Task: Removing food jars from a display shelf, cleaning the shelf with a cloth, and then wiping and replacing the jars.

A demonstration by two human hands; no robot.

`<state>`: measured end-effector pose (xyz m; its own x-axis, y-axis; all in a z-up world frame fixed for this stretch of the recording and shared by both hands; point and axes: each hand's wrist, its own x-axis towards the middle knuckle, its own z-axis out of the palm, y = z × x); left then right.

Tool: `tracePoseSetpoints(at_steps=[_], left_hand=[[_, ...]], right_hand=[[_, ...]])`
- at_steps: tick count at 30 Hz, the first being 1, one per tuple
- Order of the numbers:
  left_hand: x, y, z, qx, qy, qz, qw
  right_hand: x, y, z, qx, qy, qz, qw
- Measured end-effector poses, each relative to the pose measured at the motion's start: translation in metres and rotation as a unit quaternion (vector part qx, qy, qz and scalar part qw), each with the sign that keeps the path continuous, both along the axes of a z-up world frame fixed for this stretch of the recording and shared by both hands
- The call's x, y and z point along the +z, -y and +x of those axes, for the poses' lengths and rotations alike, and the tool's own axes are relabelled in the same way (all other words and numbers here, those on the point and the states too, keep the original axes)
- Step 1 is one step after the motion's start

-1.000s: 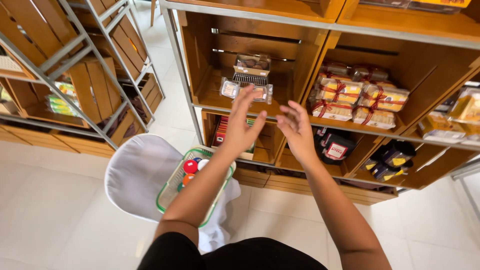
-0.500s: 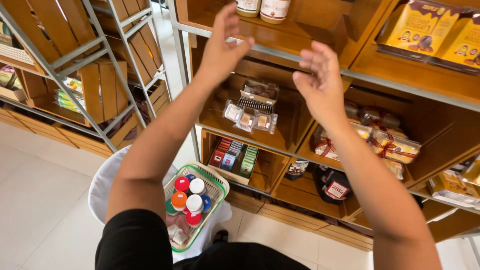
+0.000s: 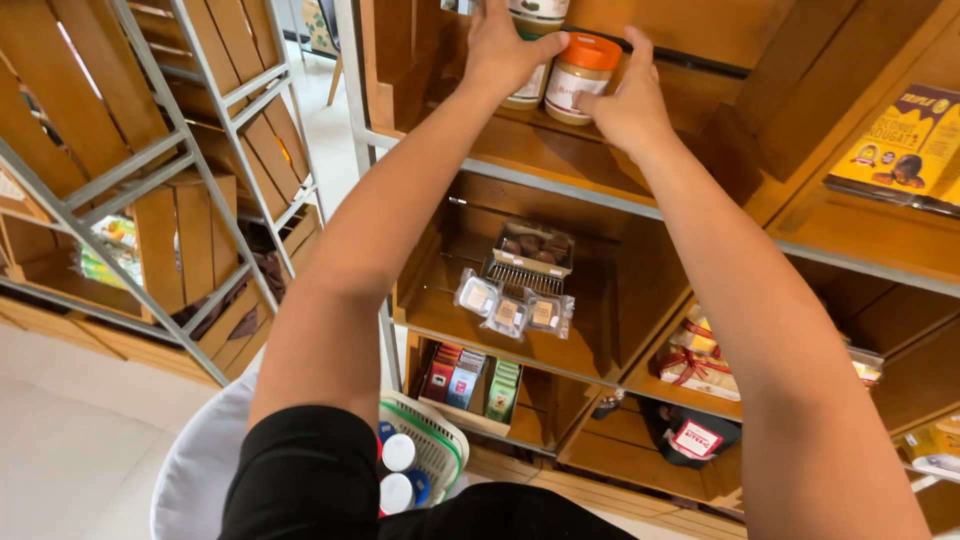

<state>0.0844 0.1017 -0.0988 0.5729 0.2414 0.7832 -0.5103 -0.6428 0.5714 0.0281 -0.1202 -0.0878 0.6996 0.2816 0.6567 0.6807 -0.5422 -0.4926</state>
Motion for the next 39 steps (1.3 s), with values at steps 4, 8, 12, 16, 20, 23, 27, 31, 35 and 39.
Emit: tracePoseSetpoints(at_steps=[4, 8, 12, 16, 20, 23, 27, 31, 35, 39], left_hand=[[0.016, 0.008, 0.025, 0.006, -0.054, -0.040, 0.998], [0.032, 0.009, 0.025, 0.003, -0.107, -0.053, 0.993], [0.033, 0.012, 0.008, 0.008, -0.102, -0.094, 0.990], [0.037, 0.011, -0.013, 0.002, -0.001, -0.117, 0.993], [0.050, 0.015, -0.068, -0.060, 0.076, -0.188, 0.977], [0.047, 0.021, -0.112, -0.133, 0.083, -0.259, 0.953], [0.025, 0.026, -0.175, -0.274, 0.091, -0.282, 0.915], [-0.007, 0.042, -0.260, -0.374, 0.040, -0.286, 0.881], [-0.047, 0.065, -0.315, -0.335, 0.008, -0.253, 0.907], [-0.094, 0.097, -0.377, -0.357, -0.041, -0.272, 0.893]], right_hand=[[-0.005, -0.011, 0.035, -0.008, -0.072, 0.051, 0.996], [-0.012, -0.020, 0.044, -0.042, -0.079, 0.025, 0.996], [-0.016, -0.023, 0.040, -0.082, -0.001, 0.006, 0.997], [-0.014, -0.020, 0.036, -0.067, 0.076, 0.020, 0.995], [0.011, -0.015, -0.016, -0.048, 0.161, 0.045, 0.985], [0.024, -0.002, -0.056, 0.037, 0.218, 0.123, 0.968], [0.019, 0.027, -0.107, 0.090, 0.182, 0.122, 0.971], [0.001, 0.051, -0.187, 0.149, 0.117, 0.126, 0.974], [-0.032, 0.073, -0.258, 0.162, 0.019, 0.111, 0.980], [-0.104, 0.098, -0.289, 0.212, -0.115, 0.223, 0.945]])
